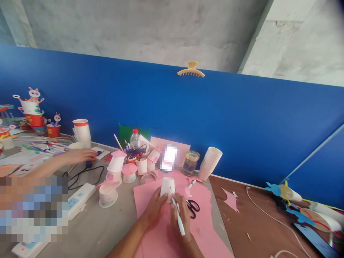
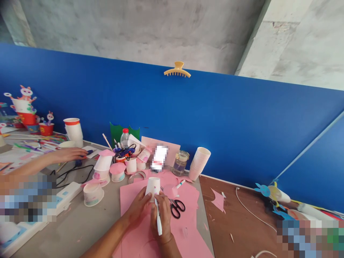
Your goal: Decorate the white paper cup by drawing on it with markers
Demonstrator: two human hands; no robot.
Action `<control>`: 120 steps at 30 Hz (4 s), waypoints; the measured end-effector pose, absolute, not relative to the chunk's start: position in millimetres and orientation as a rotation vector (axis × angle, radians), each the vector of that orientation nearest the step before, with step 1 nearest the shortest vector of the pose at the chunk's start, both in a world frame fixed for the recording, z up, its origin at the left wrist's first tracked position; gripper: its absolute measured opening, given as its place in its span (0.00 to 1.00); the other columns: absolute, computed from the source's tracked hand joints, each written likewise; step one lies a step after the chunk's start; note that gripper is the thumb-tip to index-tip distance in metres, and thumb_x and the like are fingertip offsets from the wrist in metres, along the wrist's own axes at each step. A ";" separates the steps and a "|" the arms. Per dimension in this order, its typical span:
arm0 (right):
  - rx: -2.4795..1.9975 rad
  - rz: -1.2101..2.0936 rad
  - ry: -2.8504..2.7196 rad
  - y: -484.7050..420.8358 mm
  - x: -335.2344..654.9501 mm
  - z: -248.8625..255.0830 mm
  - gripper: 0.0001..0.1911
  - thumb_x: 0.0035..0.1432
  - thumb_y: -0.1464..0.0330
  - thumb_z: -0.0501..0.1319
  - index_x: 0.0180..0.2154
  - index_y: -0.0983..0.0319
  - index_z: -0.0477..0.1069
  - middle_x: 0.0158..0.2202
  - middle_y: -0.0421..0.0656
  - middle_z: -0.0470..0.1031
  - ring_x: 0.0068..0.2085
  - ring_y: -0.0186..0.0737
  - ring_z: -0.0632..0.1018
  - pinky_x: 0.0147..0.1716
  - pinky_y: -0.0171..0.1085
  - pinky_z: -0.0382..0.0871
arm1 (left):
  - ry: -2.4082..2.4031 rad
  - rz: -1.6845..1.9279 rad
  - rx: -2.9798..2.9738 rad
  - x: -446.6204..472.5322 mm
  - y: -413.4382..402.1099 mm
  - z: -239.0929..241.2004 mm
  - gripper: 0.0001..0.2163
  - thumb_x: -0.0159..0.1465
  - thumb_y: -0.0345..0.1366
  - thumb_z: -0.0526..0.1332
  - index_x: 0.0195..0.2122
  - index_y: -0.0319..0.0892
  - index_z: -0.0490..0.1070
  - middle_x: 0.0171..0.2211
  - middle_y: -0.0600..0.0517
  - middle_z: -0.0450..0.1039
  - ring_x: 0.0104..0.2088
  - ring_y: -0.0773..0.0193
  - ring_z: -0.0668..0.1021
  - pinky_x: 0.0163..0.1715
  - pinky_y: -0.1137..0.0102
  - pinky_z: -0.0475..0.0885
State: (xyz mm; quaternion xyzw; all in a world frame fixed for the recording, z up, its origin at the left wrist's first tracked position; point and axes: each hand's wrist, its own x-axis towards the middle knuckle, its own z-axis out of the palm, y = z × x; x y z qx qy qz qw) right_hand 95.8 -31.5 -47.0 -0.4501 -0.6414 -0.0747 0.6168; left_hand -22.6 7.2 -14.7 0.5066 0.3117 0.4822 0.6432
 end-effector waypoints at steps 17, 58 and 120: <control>-1.016 -0.191 -1.487 -33.1 95.2 -46.3 0.11 0.67 0.69 0.53 0.49 0.59 0.69 0.42 0.48 0.76 0.48 0.46 0.77 0.44 0.45 0.74 | 0.674 1.078 1.138 -24.1 7.3 -17.0 0.18 0.62 0.46 0.62 0.48 0.39 0.73 0.47 0.43 0.76 0.50 0.50 0.75 0.54 0.58 0.67; -0.986 -0.049 -1.456 -34.0 96.7 -44.1 0.12 0.65 0.72 0.52 0.47 0.59 0.70 0.41 0.47 0.76 0.47 0.44 0.77 0.44 0.43 0.73 | 0.629 1.077 1.032 -23.6 8.1 -20.0 0.18 0.61 0.46 0.63 0.47 0.40 0.74 0.46 0.43 0.77 0.50 0.51 0.76 0.53 0.58 0.68; -1.100 0.135 -1.274 -35.4 98.8 -22.8 0.10 0.65 0.66 0.54 0.38 0.59 0.74 0.31 0.41 0.74 0.32 0.37 0.76 0.31 0.34 0.70 | 0.515 1.040 0.828 -22.5 6.9 -11.1 0.14 0.61 0.43 0.64 0.44 0.41 0.75 0.45 0.45 0.78 0.51 0.52 0.77 0.55 0.60 0.69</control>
